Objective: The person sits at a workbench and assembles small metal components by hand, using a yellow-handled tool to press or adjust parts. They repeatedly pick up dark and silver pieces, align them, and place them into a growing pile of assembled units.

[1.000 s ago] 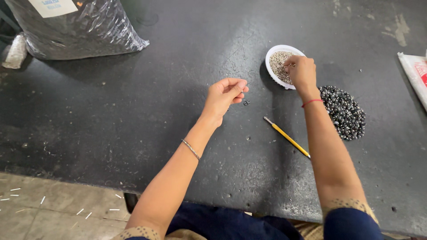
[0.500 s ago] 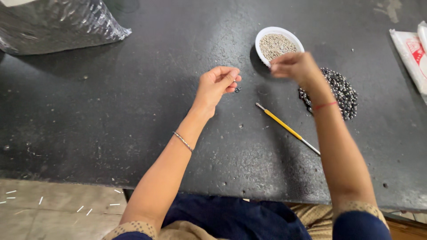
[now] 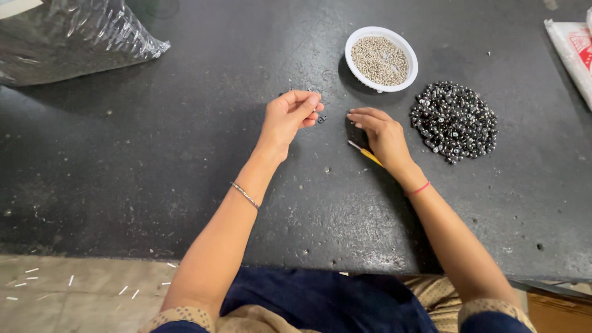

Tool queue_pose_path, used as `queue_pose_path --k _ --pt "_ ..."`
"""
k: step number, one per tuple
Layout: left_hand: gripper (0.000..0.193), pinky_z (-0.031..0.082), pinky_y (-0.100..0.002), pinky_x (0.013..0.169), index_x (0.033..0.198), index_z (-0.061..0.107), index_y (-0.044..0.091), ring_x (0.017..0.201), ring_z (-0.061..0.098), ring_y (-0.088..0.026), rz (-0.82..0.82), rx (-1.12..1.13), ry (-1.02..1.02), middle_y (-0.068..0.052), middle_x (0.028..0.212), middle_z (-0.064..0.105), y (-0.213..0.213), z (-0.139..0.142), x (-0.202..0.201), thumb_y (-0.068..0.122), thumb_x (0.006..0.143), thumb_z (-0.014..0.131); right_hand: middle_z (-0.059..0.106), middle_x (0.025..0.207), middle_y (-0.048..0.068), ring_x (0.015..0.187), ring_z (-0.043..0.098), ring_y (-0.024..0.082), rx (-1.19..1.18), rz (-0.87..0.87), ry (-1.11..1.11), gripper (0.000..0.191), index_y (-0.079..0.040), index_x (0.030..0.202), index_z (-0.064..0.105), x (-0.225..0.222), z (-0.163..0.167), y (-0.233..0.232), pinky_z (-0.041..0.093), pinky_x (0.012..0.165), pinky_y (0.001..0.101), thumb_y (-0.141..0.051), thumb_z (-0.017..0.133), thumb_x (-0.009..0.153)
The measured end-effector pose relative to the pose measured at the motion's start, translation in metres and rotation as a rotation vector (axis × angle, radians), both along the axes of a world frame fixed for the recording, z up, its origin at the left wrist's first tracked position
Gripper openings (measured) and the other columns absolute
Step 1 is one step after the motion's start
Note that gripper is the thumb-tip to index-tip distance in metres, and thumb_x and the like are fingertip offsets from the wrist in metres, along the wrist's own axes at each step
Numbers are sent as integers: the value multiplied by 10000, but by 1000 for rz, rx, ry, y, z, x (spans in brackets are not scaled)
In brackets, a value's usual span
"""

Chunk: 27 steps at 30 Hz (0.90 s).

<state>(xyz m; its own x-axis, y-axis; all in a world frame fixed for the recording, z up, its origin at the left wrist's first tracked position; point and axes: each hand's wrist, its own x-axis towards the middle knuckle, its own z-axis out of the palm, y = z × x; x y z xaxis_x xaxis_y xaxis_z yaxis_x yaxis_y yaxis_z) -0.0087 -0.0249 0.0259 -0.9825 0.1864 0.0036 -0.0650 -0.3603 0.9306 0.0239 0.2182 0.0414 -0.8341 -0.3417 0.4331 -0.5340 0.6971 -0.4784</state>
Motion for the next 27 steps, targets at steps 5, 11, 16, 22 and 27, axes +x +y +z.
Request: queue_pose_path --k 5,11,16,22,27 --pt "256 575 -242 786 1117 732 37 826 672 -73 -37 -32 -10 -48 985 761 4 -2 2 241 966 703 699 1311 143 1216 665 352 42 48 34 416 -30 1207 729 4 -1 8 547 994 381 152 568 870" --pt "259 574 -243 782 1123 727 32 826 674 -76 -75 -74 -13 -49 985 758 6 -3 6 239 969 703 743 1268 128 1175 713 237 -225 -27 -82 403 -44 1245 717 8 13 30 539 1012 332 132 524 938" --pt "249 570 -237 773 1121 723 31 822 676 -79 -94 -107 -33 -47 983 758 9 -3 8 227 968 701 768 941 102 836 721 201 -75 -153 -356 207 -43 1013 767 25 40 49 559 775 324 -152 824 846" --pt "250 565 -234 770 1134 720 26 825 672 -78 -113 -146 -20 -47 991 757 8 -3 12 220 980 692 772 803 91 705 740 193 144 -72 -545 225 -55 907 762 36 47 38 565 680 328 -203 842 758" --pt "260 571 -235 782 1152 715 13 836 676 -81 -129 -146 -30 -53 999 754 9 -4 13 211 985 689 760 791 100 684 736 192 54 -113 -408 186 -46 908 762 35 46 53 568 663 326 -161 809 770"
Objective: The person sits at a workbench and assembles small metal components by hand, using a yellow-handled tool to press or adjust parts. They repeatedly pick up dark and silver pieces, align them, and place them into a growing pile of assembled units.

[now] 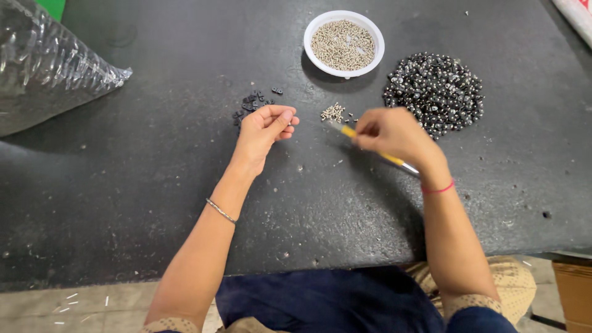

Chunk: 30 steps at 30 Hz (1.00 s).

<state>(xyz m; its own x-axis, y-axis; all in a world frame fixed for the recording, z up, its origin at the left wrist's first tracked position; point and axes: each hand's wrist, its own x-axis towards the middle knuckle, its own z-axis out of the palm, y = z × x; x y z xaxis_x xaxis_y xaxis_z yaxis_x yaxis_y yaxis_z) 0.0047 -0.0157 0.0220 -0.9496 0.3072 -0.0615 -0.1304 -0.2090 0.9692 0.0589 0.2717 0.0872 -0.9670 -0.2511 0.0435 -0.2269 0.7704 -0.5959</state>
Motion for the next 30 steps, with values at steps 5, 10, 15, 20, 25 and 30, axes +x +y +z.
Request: queue_pose_path --k 5,10,15,20,25,30 --pt "252 589 -248 808 1171 701 -2 855 688 -97 -15 10 30 -74 1013 756 5 -1 4 173 990 678 756 826 114 740 734 220 91 -308 125 172 -40 926 764 -8 -5 27 558 694 347 -153 807 804" --pt "249 602 -265 834 1188 682 -22 883 704 -120 -41 43 34 -100 1032 757 13 -3 9 116 981 676 740 919 129 791 716 267 123 -268 297 206 -30 992 770 -13 -19 29 535 710 364 -115 829 814" --pt "255 603 -267 846 1196 677 -32 904 713 -131 -56 50 24 -110 1039 756 17 -5 12 92 973 678 766 908 82 807 749 214 -105 -159 152 182 -65 1010 778 -15 -26 17 570 759 326 -87 807 831" --pt "256 607 -264 844 1198 681 -29 901 714 -129 -63 19 8 -110 1039 758 20 -7 12 90 972 673 760 945 83 793 744 222 -63 -66 143 215 -90 1001 788 -15 -28 6 577 744 327 -101 824 789" --pt "248 603 -262 852 1195 679 -28 907 711 -125 -92 4 2 -110 1044 757 23 -8 16 86 976 666 755 930 74 783 723 251 56 -48 235 210 -112 997 801 -14 -29 -2 556 721 366 -164 826 795" --pt "245 604 -263 851 1191 681 -25 910 713 -124 -99 -14 -5 -107 1043 757 24 -6 18 91 975 663 727 894 62 753 705 261 91 -78 285 183 -115 957 794 -11 -30 -8 538 682 392 -225 818 813"
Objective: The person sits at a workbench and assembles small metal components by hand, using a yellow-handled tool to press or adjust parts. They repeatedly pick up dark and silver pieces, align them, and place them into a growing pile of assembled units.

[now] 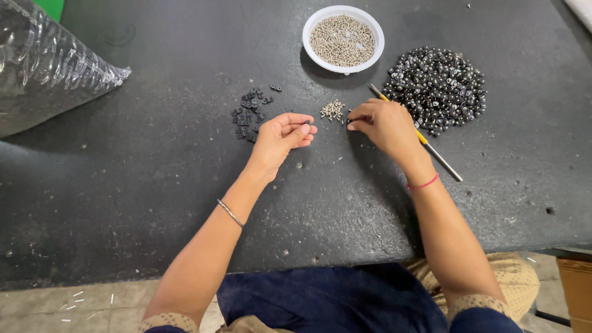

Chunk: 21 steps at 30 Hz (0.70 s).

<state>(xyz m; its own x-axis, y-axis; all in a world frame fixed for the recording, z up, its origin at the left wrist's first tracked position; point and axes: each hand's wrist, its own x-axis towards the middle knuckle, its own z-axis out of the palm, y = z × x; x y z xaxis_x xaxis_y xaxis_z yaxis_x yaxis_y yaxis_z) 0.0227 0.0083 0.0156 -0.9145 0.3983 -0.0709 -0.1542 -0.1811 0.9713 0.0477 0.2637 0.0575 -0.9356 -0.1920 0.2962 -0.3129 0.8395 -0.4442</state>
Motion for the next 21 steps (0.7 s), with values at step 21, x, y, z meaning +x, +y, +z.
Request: queue_pose_path --k 21 --pt "278 616 -297 870 1183 650 -68 951 744 -171 0 80 -43 -158 1070 755 1 -9 -2 47 935 699 752 968 60 819 709 160 -452 43 -13 142 -43 1035 758 3 -9 -33 557 733 299 -122 772 918"
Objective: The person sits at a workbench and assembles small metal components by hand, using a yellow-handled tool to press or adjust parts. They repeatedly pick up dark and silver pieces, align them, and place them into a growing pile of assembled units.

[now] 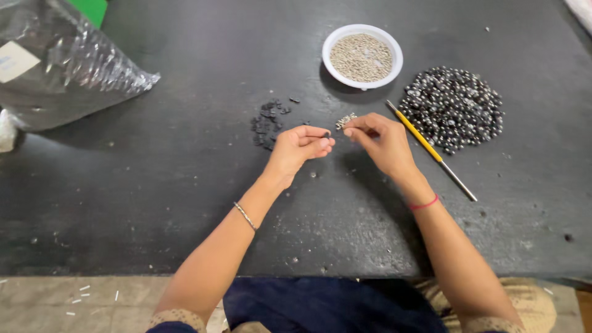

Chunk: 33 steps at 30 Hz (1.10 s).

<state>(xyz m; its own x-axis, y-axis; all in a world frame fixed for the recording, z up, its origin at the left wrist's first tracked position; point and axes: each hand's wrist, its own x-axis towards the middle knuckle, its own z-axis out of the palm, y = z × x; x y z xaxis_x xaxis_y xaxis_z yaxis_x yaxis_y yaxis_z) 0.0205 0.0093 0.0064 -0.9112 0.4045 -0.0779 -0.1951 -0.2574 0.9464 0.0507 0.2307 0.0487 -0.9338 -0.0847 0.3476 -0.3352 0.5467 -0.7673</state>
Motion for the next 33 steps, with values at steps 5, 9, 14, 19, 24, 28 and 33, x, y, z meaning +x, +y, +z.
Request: queue_pose_path --k 5,9,14,19,24,28,33 --pt "234 614 -305 870 1128 648 -52 942 739 -184 -17 80 -32 -145 1043 749 1 -1 2 62 935 717 750 1044 50 910 715 110 -111 128 47 120 -5 1044 749 8 3 -15 581 794 255 -61 749 937" --pt "206 612 -304 868 1084 645 -42 946 738 -184 -16 110 -39 -140 1027 748 1 -2 2 79 939 726 746 955 44 840 722 98 -131 84 -13 108 -7 1020 744 9 6 -21 565 745 245 -51 761 923" --pt "186 615 -299 854 1066 648 -41 933 741 -185 -10 90 -12 -145 1020 751 3 -4 1 65 935 727 739 943 43 834 716 98 -126 86 -1 109 -10 1019 748 10 8 -23 558 746 248 -44 769 917" --pt "173 619 -293 830 1045 646 -41 899 745 -179 1 58 10 -146 993 758 4 -7 1 45 921 731 739 955 37 835 712 96 -138 96 11 103 -9 1012 743 12 5 -23 564 751 241 -39 768 917" --pt "139 625 -292 794 1007 639 -40 850 745 -167 40 12 90 -135 946 758 9 -9 1 8 911 727 745 943 28 844 711 79 -178 89 -40 107 -5 1011 732 10 0 -22 562 754 236 -43 770 919" --pt "98 622 -283 768 974 646 -29 826 734 -152 76 -51 155 -120 910 749 11 -10 4 -18 911 719 753 956 18 874 689 63 -231 113 -84 139 -3 1058 728 7 -4 -21 557 786 230 -20 744 921" --pt "75 611 -270 734 927 654 -14 795 721 -128 106 -74 203 -91 866 746 18 -6 8 -43 895 714 751 934 26 860 677 67 -168 119 -69 147 -6 1046 748 6 -8 -19 556 787 236 47 698 919"
